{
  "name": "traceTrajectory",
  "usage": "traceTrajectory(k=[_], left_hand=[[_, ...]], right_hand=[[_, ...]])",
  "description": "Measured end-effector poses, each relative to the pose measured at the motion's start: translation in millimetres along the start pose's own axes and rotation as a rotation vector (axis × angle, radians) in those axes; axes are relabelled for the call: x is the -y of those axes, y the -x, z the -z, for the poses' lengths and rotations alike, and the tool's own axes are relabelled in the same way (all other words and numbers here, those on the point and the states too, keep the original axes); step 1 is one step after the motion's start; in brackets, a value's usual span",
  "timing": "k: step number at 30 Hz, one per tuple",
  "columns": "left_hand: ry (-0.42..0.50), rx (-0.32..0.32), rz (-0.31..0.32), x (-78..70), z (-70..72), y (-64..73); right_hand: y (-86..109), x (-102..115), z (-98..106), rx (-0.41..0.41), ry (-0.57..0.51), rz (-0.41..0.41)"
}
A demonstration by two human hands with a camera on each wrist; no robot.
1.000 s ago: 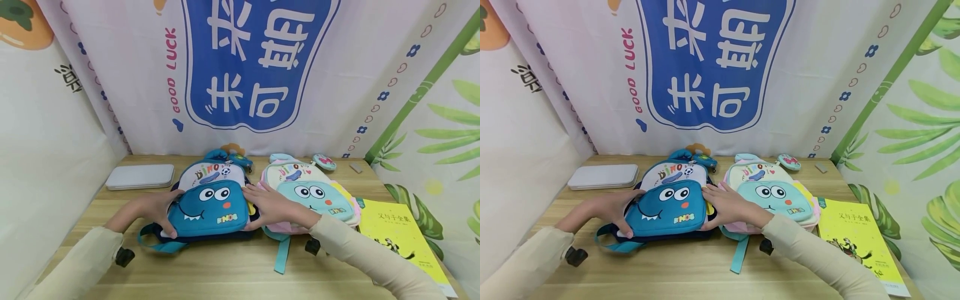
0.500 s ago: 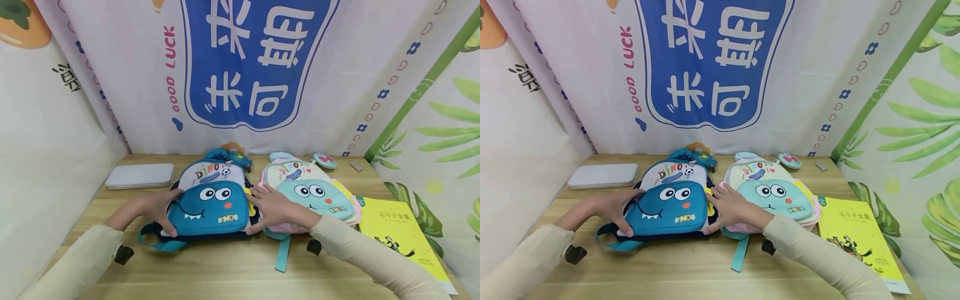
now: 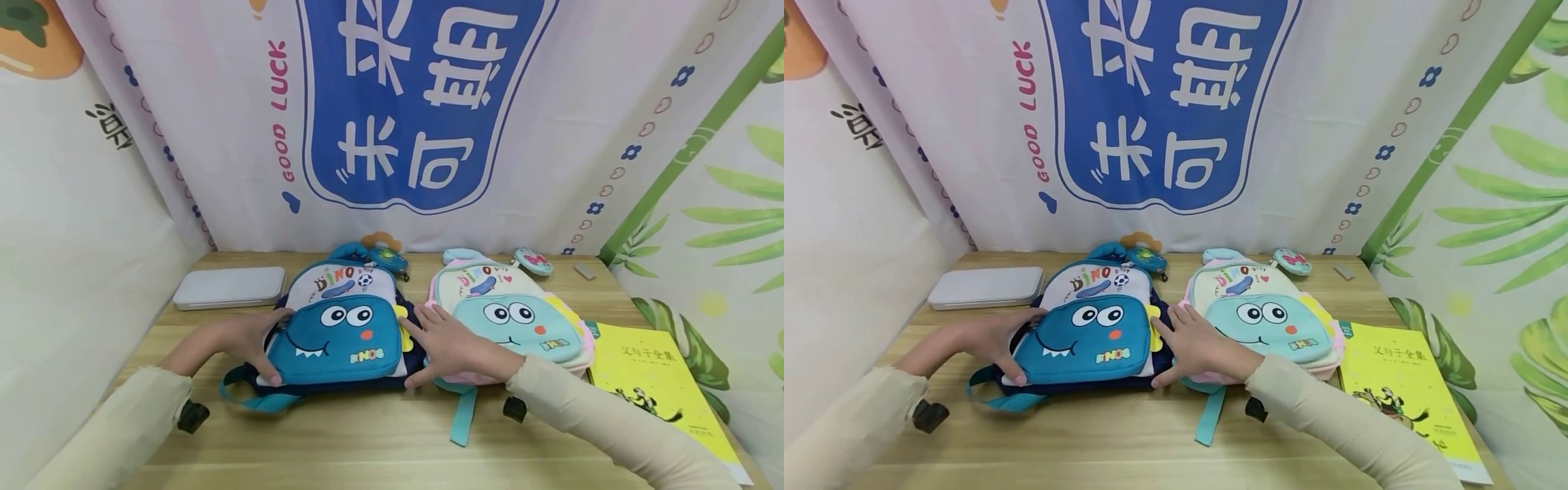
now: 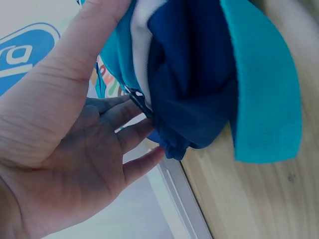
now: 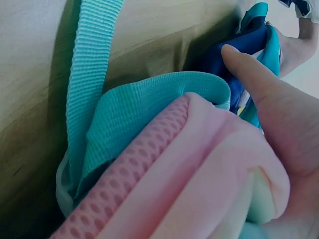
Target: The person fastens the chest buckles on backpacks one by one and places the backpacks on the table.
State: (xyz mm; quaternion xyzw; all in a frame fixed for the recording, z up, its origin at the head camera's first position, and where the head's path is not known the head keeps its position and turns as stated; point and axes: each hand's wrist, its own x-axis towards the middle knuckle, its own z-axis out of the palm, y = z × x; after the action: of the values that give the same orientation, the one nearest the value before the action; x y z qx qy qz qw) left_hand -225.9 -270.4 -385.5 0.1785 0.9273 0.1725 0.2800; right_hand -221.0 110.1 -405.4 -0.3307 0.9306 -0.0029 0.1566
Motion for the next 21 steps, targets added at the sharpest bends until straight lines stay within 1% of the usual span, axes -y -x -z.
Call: traceTrajectory(k=[7,12,17,21], left_hand=[[0.001,-0.010,-0.010,0.9,0.1,-1.3],[-0.004,-0.023,-0.010,1.1,-1.1,-1.9],[0.017,-0.023,-0.007,0.6,-2.2,-0.1],[0.035,-0.024,-0.011,2.4,-2.2,-0.1]], right_hand=[[-0.6,-0.4,-1.8,-0.018,-0.054,0.003],[-1.2,-5.0,-0.2,-0.045,-0.158,0.045],[-1.2,-9.2,4.2,-0.100,-0.262,0.103],[-0.8,-10.6,7.7,-0.152,-0.348,0.122]])
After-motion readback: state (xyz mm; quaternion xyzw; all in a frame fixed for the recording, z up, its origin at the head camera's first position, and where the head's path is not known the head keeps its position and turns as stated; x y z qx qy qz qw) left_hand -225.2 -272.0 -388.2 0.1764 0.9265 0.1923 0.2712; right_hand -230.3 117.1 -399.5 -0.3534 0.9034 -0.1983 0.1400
